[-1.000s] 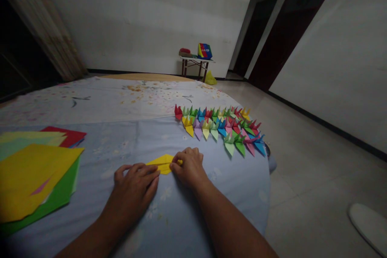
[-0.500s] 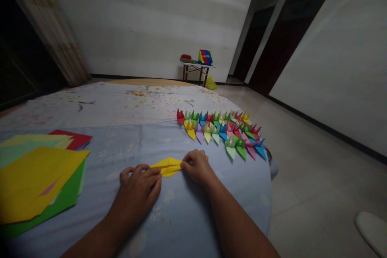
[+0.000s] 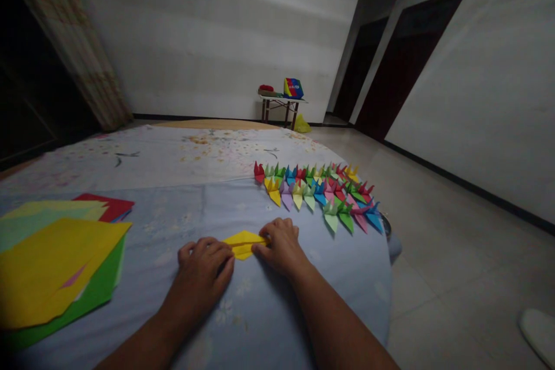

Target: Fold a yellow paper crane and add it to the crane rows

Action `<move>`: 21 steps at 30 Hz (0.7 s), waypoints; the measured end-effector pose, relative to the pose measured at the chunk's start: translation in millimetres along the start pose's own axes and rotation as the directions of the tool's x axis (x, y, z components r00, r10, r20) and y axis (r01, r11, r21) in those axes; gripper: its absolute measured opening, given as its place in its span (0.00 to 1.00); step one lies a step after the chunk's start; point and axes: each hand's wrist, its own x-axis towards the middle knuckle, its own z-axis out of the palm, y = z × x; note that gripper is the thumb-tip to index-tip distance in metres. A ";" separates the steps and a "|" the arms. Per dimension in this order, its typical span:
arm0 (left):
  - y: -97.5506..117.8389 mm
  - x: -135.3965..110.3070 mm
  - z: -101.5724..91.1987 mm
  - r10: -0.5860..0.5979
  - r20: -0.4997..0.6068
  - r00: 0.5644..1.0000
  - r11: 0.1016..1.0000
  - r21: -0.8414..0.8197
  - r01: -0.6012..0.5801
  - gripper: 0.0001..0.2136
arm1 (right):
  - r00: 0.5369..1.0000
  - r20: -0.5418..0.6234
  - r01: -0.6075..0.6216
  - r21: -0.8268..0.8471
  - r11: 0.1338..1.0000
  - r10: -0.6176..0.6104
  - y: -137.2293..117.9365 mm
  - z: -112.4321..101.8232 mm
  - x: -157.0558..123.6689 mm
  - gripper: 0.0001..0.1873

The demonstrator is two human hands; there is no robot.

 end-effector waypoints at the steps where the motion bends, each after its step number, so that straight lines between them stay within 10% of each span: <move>1: -0.8 0.2 0.7 -0.003 -0.010 1.000 1.000 -0.002 0.003 0.06 | 1.000 0.000 0.012 0.015 1.000 -0.012 -0.5 -0.3 0.2 0.12; 8: -5.9 -1.4 8.9 0.000 -0.111 0.994 0.999 -0.046 -0.005 0.15 | 0.998 0.014 0.049 0.433 0.900 -0.061 -8.9 2.9 2.6 0.09; 15: -1.4 1.1 8.2 -0.113 -0.074 0.991 0.911 -0.406 0.073 0.15 | 0.922 -0.021 0.330 0.559 0.761 -0.386 -27.6 -7.2 -6.4 0.17; 21: -2.0 11.5 5.5 -0.510 0.111 0.853 0.477 -0.789 0.388 0.11 | 0.850 -0.157 0.523 0.378 0.764 -0.504 -23.0 -1.8 -5.4 0.31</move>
